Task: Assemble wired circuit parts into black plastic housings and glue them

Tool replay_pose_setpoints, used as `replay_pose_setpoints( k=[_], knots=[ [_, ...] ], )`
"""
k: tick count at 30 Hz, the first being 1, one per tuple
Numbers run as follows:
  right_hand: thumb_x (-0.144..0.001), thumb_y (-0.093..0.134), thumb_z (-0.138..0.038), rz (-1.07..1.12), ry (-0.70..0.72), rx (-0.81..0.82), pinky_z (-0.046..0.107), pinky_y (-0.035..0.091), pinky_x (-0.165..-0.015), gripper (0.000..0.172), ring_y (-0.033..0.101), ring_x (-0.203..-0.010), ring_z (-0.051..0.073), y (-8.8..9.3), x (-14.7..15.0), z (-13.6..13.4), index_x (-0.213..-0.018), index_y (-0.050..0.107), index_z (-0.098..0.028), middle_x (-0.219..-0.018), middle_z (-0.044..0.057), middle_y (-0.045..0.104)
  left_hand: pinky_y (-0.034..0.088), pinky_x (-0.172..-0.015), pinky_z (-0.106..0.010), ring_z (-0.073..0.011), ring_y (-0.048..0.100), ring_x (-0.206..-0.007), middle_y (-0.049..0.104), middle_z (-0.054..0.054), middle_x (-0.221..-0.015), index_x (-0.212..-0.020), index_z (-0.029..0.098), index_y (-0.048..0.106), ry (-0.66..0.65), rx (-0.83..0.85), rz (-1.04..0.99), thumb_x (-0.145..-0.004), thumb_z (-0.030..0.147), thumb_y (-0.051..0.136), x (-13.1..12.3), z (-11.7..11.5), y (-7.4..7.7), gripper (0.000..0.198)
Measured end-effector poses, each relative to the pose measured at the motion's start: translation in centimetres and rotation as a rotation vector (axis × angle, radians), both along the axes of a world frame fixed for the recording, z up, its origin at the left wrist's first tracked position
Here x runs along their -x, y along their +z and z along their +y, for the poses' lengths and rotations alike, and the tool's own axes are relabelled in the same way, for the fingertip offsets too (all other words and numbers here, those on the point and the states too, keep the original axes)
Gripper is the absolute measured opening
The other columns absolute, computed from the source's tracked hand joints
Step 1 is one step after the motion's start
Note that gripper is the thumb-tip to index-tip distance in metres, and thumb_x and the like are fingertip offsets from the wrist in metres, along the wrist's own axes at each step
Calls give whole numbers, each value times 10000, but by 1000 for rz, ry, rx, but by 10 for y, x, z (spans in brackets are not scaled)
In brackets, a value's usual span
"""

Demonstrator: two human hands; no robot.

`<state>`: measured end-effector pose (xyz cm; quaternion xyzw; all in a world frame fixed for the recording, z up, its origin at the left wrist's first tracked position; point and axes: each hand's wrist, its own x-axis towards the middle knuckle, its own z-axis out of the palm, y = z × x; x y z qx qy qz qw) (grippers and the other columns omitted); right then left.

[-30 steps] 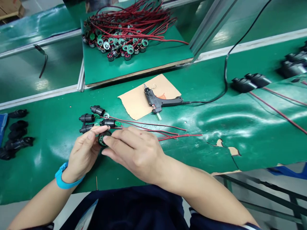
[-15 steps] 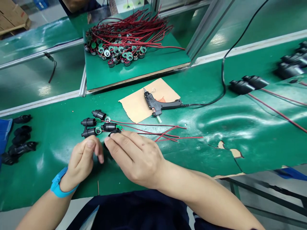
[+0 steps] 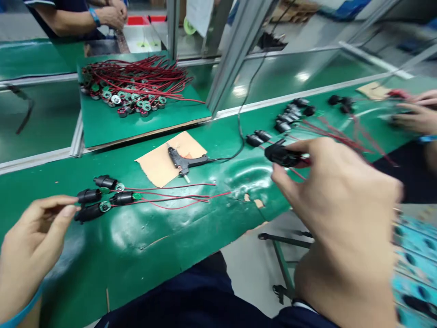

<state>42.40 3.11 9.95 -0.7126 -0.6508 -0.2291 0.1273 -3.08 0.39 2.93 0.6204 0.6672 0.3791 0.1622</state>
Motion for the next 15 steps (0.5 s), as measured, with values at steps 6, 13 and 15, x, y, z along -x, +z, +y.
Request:
replay_pose_setpoints(
  k=[6, 13, 15],
  knots=[
    [-768, 794, -336, 304, -6, 129, 278, 389, -567, 250, 596, -604, 170, -61, -64, 49, -859, 594, -216, -736, 57, 707, 474, -719, -479, -401, 664, -880, 713, -104, -961, -1028, 288, 643, -254, -54, 550, -934, 692, 443, 13, 7, -22, 460],
    [-838, 762, -435, 390, 153, -73, 390, 449, -785, 312, 650, -894, 290, -103, -57, 84, -983, 628, -194, -998, 213, 728, 501, -823, -436, -343, 664, -1031, 709, -140, -1144, -1197, 202, 628, -293, -154, 659, -1002, 534, 538, -5, 9, -26, 395],
    [-896, 709, -439, 378, 257, -63, 432, 441, -902, 335, 638, -1052, 332, -96, -27, 85, -1073, 646, -161, -1127, 252, 711, 504, -843, -442, -347, 651, -1072, 699, -156, -1192, -1243, 179, 631, -322, -192, 691, -994, 465, 592, -18, 11, -28, 381]
  ],
)
